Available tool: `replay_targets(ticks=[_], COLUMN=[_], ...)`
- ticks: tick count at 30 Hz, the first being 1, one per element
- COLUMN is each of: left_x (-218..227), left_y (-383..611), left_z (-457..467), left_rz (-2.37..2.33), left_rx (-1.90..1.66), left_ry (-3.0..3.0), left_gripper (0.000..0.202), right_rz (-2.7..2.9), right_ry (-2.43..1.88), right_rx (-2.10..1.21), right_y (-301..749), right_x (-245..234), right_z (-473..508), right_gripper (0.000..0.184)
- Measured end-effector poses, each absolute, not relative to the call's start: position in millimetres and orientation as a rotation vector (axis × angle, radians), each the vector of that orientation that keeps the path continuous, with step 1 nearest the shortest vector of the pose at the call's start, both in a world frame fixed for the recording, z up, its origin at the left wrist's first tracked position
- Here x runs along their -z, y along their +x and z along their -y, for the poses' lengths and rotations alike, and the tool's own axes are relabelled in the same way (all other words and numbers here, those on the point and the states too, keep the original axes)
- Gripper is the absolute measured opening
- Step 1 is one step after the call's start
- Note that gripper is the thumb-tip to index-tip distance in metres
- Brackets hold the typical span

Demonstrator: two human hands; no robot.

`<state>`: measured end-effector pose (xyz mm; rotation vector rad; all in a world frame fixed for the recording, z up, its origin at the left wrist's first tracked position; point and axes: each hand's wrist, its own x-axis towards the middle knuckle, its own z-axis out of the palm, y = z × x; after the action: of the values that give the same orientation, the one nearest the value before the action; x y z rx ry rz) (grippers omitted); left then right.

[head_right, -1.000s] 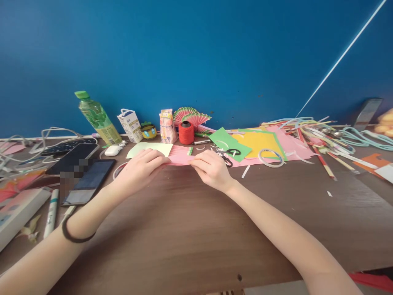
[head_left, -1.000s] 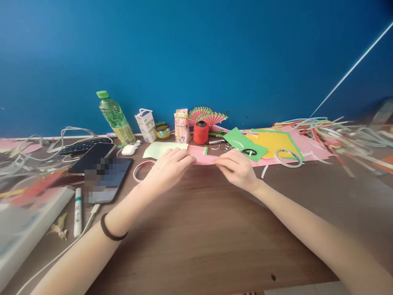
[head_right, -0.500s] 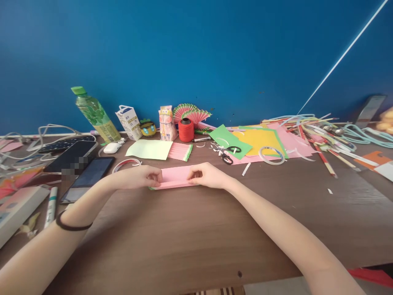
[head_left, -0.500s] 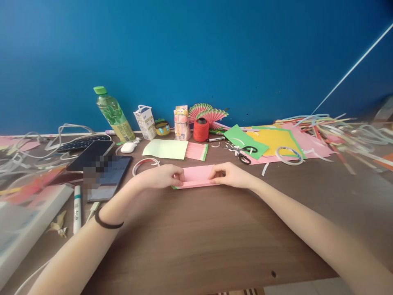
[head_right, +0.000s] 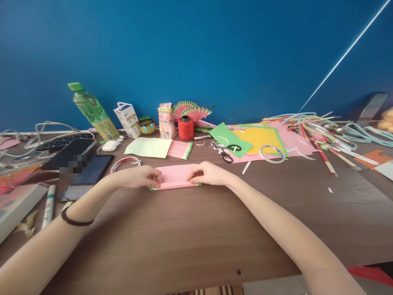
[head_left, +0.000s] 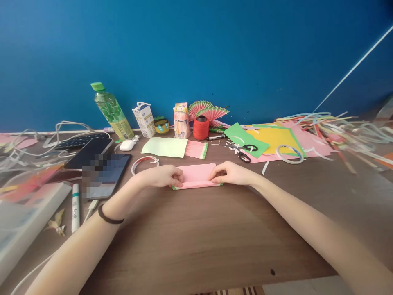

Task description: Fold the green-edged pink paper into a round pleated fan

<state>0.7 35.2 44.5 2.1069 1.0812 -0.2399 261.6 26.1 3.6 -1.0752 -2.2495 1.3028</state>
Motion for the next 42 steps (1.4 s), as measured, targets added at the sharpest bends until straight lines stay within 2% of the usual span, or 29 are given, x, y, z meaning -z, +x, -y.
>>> replay_targets(ticks=[15, 42], left_x=[-44.9, -47.9], left_y=[2.0, 10.1], left_z=[-33.2, -27.9], left_rz=[-1.261, -1.246], left_rx=[0.255, 0.31], left_ry=[2.127, 2.157], left_gripper=[0.021, 0.017], right_rz=[2.308, 2.46], right_ry=[-1.087, -1.063], right_rx=[-1.243, -1.063], right_y=[257.6, 254.1], right_x=[-5.9, -7.9], right_z=[-22.3, -19.4], right_gripper=[0.014, 0.013])
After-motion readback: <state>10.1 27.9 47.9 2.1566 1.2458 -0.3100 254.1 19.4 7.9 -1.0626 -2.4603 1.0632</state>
